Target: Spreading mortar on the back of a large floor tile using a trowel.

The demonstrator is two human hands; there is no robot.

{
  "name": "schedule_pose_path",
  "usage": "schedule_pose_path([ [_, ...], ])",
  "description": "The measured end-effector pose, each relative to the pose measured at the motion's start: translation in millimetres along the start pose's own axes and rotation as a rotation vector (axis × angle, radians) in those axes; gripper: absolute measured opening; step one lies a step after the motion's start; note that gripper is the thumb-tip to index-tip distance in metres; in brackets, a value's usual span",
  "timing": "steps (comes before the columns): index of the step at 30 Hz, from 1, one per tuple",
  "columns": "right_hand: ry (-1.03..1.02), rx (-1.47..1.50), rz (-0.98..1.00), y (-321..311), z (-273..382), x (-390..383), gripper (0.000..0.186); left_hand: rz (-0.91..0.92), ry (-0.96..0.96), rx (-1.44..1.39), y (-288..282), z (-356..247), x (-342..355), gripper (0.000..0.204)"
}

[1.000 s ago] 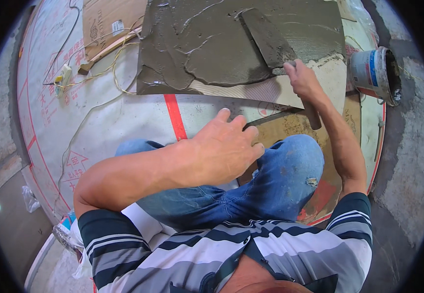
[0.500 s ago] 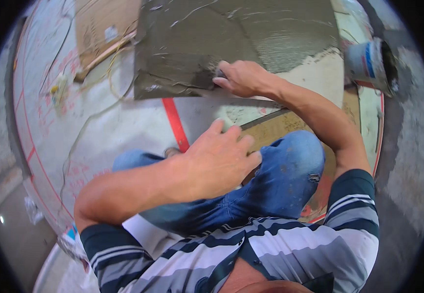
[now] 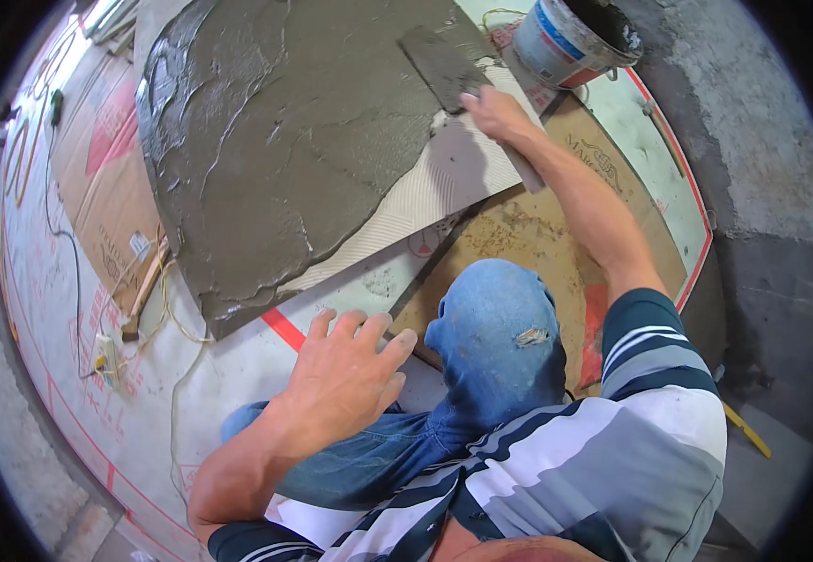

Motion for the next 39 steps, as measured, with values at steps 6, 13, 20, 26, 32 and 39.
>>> schedule_pose_path([
  [6, 0.201, 0.807, 0.135, -31, -93, -29, 0.041, 0.042, -0.034, 0.023, 1, 8, 34, 0.04],
  [13, 0.218, 0.827, 0.222, -22, -127, -6, 0.043, 0.063, -0.076, 0.048, 7, 6, 64, 0.039],
  [20, 0.264, 0.601, -0.087, -48, -158, 27, 0.054, 0.082, -0.086, 0.078, 11, 1, 83, 0.039],
  [26, 0.09, 0.647, 0.006, -56, -135, 27, 0.05, 0.104, -0.093, 0.073, 16, 3, 87, 0.038],
  [32, 0.016, 0.459, 0.402, 6, -61, -11, 0.042, 0.125, -0.072, 0.094, 15, 7, 94, 0.037],
  [39, -0.446, -0.263, 0.485, 21, -42, -66, 0.044, 0.156, -0.057, 0.119, 18, 4, 99, 0.035],
])
Point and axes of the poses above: each hand's wrist, its own x-axis towards the middle knuckle, its own y-axis out of the palm, z = x × y, the point moved 3 cm from there along x, towards the middle knuckle, and after that the axes turned 8 degrees about z, right-handed, at the moved point
